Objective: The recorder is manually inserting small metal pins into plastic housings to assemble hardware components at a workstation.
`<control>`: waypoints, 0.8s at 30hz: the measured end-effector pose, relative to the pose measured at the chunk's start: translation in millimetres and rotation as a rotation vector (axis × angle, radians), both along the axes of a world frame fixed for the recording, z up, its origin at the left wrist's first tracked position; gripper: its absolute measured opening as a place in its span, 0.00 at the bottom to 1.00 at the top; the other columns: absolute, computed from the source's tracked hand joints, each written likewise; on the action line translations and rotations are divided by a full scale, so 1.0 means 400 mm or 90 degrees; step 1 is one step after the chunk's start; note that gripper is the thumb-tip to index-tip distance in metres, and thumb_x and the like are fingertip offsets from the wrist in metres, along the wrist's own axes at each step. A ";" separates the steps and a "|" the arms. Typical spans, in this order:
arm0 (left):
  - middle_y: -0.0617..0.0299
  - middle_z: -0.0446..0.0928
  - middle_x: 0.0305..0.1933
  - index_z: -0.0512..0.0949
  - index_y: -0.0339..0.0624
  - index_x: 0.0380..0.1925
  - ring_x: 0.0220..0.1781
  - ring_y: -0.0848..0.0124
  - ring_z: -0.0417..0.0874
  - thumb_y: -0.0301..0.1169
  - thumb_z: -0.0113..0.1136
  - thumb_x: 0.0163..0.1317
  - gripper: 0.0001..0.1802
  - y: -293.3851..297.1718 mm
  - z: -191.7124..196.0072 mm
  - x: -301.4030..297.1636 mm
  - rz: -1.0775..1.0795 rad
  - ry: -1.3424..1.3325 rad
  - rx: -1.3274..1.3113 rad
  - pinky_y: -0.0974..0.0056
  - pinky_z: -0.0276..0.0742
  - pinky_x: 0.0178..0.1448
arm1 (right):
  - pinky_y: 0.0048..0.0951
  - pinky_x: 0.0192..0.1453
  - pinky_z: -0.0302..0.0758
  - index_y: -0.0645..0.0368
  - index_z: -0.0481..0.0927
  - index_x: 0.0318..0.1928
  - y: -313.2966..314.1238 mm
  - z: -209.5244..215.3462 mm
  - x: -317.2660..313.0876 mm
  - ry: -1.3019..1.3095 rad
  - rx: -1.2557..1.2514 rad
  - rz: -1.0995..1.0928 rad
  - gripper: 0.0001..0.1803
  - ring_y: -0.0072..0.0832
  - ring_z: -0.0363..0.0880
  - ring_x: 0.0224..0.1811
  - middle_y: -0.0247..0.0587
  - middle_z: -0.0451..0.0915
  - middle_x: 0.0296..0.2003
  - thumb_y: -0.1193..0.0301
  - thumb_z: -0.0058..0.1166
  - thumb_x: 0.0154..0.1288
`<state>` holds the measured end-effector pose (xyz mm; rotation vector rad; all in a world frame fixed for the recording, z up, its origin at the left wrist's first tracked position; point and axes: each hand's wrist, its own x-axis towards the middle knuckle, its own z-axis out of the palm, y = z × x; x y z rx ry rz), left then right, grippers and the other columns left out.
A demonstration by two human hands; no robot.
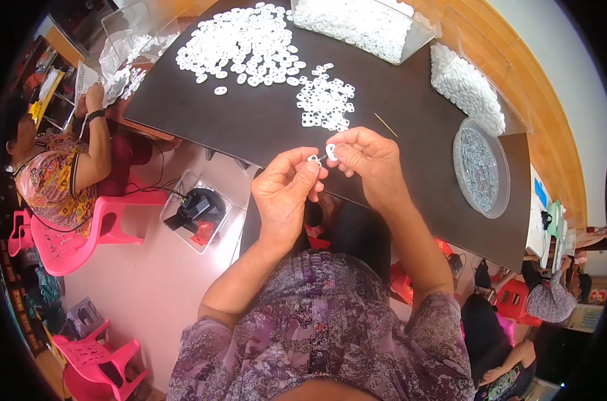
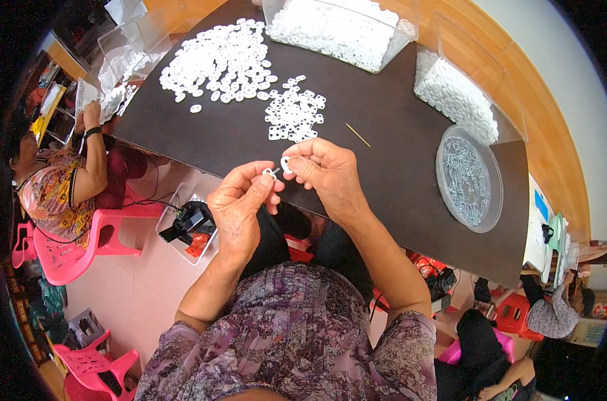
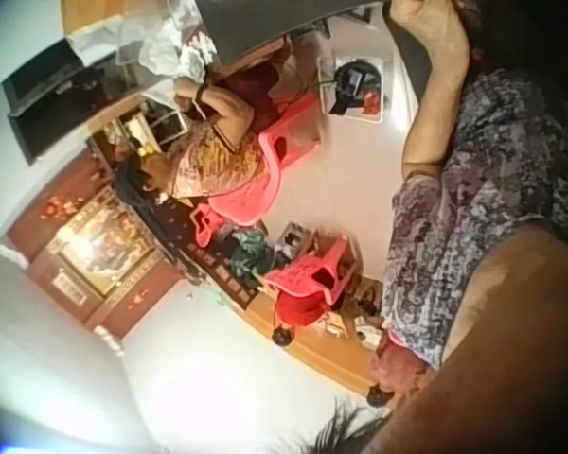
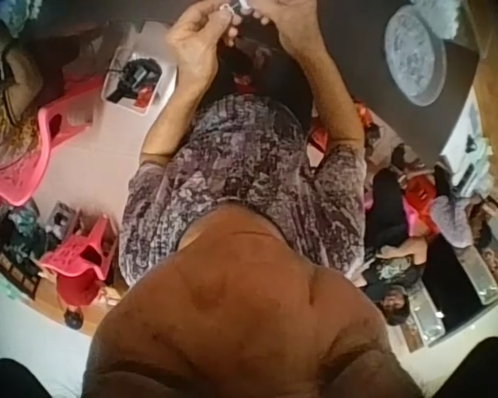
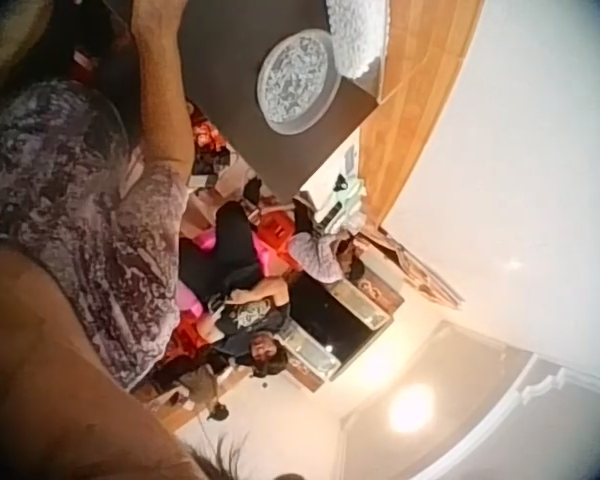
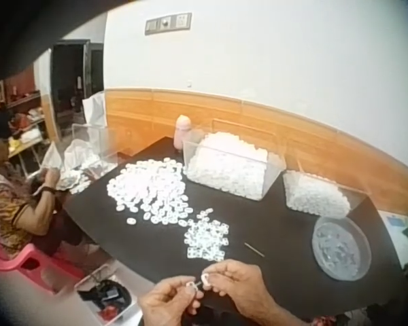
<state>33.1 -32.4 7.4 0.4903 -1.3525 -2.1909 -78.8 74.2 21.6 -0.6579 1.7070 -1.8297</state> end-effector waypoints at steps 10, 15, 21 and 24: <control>0.58 0.79 0.29 0.77 0.30 0.41 0.24 0.78 0.76 0.23 0.56 0.62 0.09 -0.001 -0.008 0.001 0.000 -0.018 -0.029 0.75 0.71 0.26 | 0.15 0.28 0.66 0.63 0.80 0.38 -0.010 0.000 0.010 0.023 0.003 -0.010 0.07 0.13 0.74 0.27 0.32 0.80 0.27 0.72 0.55 0.61; 0.58 0.79 0.29 0.77 0.30 0.40 0.24 0.78 0.76 0.23 0.55 0.62 0.09 0.000 -0.005 0.001 0.003 -0.020 -0.027 0.76 0.71 0.26 | 0.15 0.28 0.66 0.63 0.80 0.37 -0.014 -0.001 0.011 0.057 0.005 -0.008 0.06 0.12 0.73 0.26 0.32 0.79 0.26 0.74 0.55 0.61; 0.59 0.79 0.29 0.77 0.31 0.40 0.25 0.79 0.76 0.23 0.56 0.62 0.09 0.001 -0.008 -0.003 0.015 -0.027 -0.039 0.76 0.71 0.27 | 0.17 0.32 0.71 0.65 0.80 0.36 -0.019 0.002 0.016 0.084 -0.005 -0.017 0.05 0.14 0.75 0.28 0.33 0.79 0.26 0.77 0.55 0.60; 0.60 0.79 0.30 0.77 0.31 0.41 0.25 0.79 0.75 0.24 0.55 0.62 0.09 0.003 -0.008 0.000 0.028 -0.034 -0.073 0.77 0.71 0.28 | 0.18 0.35 0.72 0.66 0.80 0.36 -0.022 0.004 0.022 0.102 0.003 -0.032 0.05 0.16 0.76 0.29 0.34 0.80 0.27 0.78 0.54 0.60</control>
